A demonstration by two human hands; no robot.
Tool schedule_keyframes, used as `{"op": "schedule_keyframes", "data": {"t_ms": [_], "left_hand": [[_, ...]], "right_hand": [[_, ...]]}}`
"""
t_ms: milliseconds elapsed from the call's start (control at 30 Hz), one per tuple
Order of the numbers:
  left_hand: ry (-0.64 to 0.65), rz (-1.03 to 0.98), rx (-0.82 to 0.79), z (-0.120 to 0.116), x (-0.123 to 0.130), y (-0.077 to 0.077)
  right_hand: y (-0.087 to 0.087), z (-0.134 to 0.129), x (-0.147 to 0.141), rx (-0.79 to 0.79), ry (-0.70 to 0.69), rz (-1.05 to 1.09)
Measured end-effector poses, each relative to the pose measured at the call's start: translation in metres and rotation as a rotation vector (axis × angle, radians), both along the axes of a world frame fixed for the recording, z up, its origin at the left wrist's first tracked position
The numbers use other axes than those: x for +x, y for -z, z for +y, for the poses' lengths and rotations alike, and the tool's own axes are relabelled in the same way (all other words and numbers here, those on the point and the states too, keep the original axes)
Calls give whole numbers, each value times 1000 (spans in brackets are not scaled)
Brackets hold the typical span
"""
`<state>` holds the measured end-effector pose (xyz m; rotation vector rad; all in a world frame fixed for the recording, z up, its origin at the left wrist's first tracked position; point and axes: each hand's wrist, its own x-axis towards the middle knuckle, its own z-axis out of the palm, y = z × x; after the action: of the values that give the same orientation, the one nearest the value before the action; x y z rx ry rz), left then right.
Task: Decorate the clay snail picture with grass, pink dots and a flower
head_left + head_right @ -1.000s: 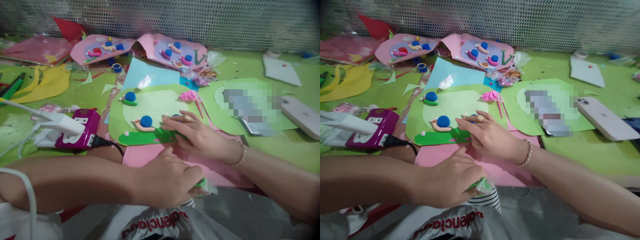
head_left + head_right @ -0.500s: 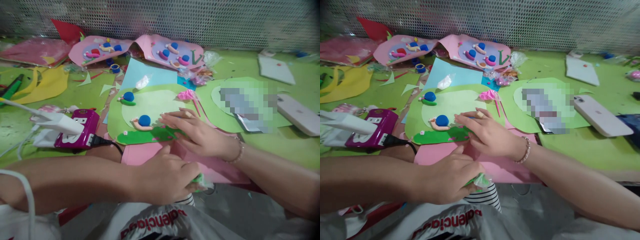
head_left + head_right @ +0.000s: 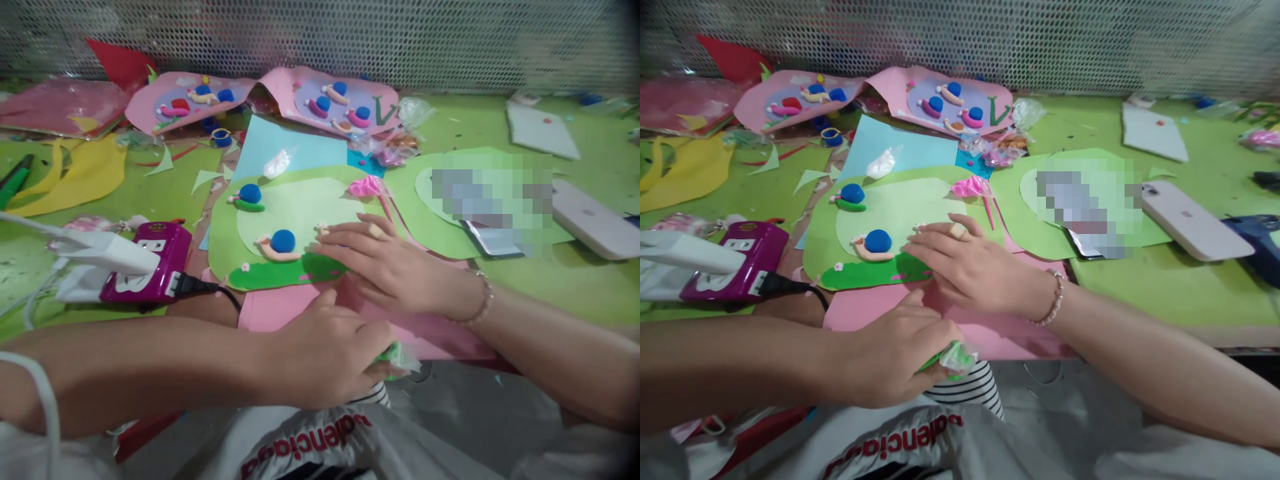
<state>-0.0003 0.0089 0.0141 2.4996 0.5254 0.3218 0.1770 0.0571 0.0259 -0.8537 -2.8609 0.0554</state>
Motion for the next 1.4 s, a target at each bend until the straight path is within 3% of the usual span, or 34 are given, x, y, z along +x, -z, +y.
{"op": "schedule_keyframes", "data": {"t_ms": [200, 567, 900, 1100, 1233, 1300, 1400], "left_hand": [[-3, -45, -27, -2, 0, 3], [-1, -56, -14, -1, 1, 3], [3, -65, -14, -2, 0, 2], [0, -19, 7, -1, 0, 0], [-12, 22, -1, -1, 0, -2], [-13, 20, -2, 0, 0, -2], [0, -31, 20, 0, 0, 0]], "right_hand": [[1, 3, 1, 95, 78, -9], [3, -1, -3, 106, 46, -106], [3, 0, -2, 53, 101, -40], [5, -1, -3, 83, 41, -90], [-8, 4, 6, 50, 58, 96], [-16, 8, 15, -25, 18, 146], [-21, 13, 25, -127, -134, 18]]}}
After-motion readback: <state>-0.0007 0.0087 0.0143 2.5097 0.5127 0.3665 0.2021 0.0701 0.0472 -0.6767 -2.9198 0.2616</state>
